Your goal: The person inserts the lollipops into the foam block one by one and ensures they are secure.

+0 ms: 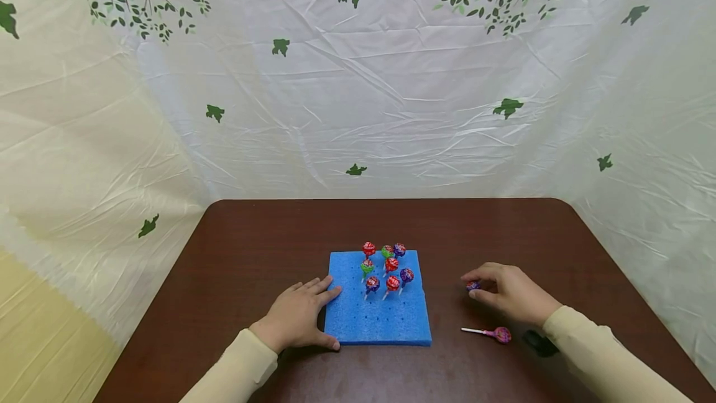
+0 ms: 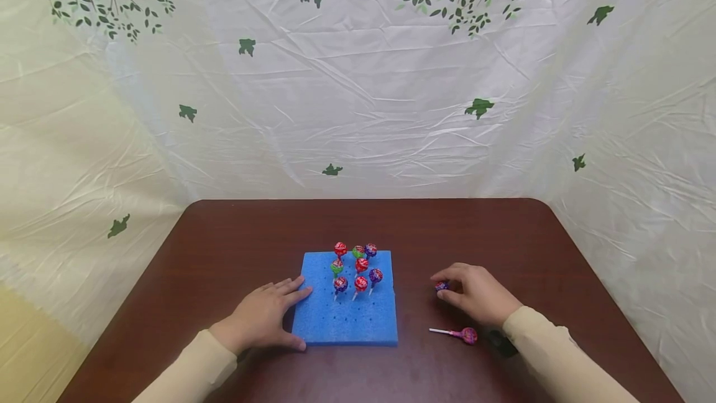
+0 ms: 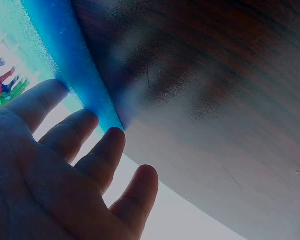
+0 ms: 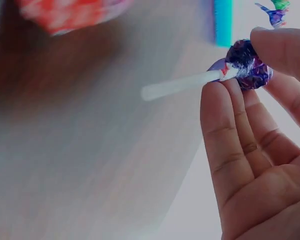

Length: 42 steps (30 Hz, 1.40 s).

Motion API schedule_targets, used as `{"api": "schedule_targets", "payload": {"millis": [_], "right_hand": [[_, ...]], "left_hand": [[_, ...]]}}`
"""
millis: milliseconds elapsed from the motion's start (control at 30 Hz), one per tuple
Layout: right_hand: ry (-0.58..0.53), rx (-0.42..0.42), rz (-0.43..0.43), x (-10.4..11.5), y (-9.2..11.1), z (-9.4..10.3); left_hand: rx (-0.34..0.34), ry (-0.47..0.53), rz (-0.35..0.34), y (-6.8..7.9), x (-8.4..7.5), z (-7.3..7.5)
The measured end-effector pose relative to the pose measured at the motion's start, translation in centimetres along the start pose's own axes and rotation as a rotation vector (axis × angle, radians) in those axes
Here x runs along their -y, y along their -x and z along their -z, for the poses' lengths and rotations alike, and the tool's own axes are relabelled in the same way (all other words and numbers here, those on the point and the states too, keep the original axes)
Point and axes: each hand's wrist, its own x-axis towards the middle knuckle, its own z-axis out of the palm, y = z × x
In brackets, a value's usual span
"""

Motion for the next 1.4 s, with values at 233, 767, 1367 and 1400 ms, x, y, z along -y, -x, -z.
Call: {"api": "schedule_targets", "payload": {"millis": [233,767,1367,1400], "right_hand": [[-0.065,-0.022,-0.013,1.5,-1.4,-0.5],[-0.255,-0.216,0.022,5.4,-3.5,-3.6],[-0.351,-0.296,0.023,6.7,-4.1,-6.4],[-0.351,-0.297,0.02,6.7,-4.1,-6.5]], "left_hand": [[0.002,0.002,0.003,0.0,-0.1,-0.1],[-0.002,-0.006,0.001,0.0,-0.1,-0.1],[0.002,0.001,0.002,0.0,-0.2,0.2],[0.001,0.0,0.002,0.0,-0.2,0.2]]}}
